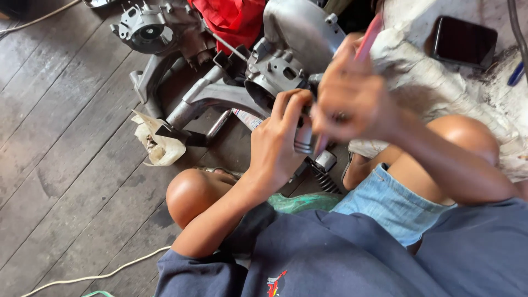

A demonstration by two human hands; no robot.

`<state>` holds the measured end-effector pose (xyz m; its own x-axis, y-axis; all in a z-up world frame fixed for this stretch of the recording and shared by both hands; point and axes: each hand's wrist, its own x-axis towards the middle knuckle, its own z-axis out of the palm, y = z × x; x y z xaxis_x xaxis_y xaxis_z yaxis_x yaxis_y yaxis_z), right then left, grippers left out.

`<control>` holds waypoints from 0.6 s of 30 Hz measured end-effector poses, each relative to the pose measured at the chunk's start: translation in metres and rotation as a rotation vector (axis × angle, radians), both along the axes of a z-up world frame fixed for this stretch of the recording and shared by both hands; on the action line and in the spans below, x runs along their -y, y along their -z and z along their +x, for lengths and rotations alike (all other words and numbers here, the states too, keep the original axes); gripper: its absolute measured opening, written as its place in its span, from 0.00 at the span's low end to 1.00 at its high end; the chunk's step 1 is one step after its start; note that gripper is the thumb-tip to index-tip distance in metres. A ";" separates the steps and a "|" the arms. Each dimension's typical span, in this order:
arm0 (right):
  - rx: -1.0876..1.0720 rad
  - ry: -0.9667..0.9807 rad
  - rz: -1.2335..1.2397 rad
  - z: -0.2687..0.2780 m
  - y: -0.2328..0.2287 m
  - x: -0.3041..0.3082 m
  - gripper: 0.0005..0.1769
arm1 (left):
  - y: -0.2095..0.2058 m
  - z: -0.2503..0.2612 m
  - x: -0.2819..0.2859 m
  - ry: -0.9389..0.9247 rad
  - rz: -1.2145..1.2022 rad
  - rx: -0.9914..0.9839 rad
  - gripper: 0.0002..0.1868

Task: The person sits on the floor and uses a small brush to clean the inside and outside of a metal engine piston. They rotate the piston to access different areas and continue scrubbing with the brush.

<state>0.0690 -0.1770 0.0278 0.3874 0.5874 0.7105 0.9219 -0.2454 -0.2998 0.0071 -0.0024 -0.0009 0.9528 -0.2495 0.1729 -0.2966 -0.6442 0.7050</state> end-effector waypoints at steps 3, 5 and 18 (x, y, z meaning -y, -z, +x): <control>-0.067 0.207 0.080 0.017 0.002 0.023 0.20 | -0.013 -0.002 0.002 -0.022 -0.023 -0.065 0.18; -0.004 0.127 0.074 0.004 -0.008 0.005 0.22 | -0.006 -0.004 -0.001 -0.025 -0.011 0.019 0.20; -0.030 0.036 -0.067 -0.024 0.065 -0.010 0.11 | 0.004 -0.001 -0.008 -0.001 0.042 0.234 0.30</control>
<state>0.0445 -0.1669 -0.0375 0.4300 0.6183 0.6579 0.9028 -0.2990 -0.3091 0.0058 0.0052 -0.0047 0.8883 -0.2601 0.3786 -0.4481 -0.6718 0.5899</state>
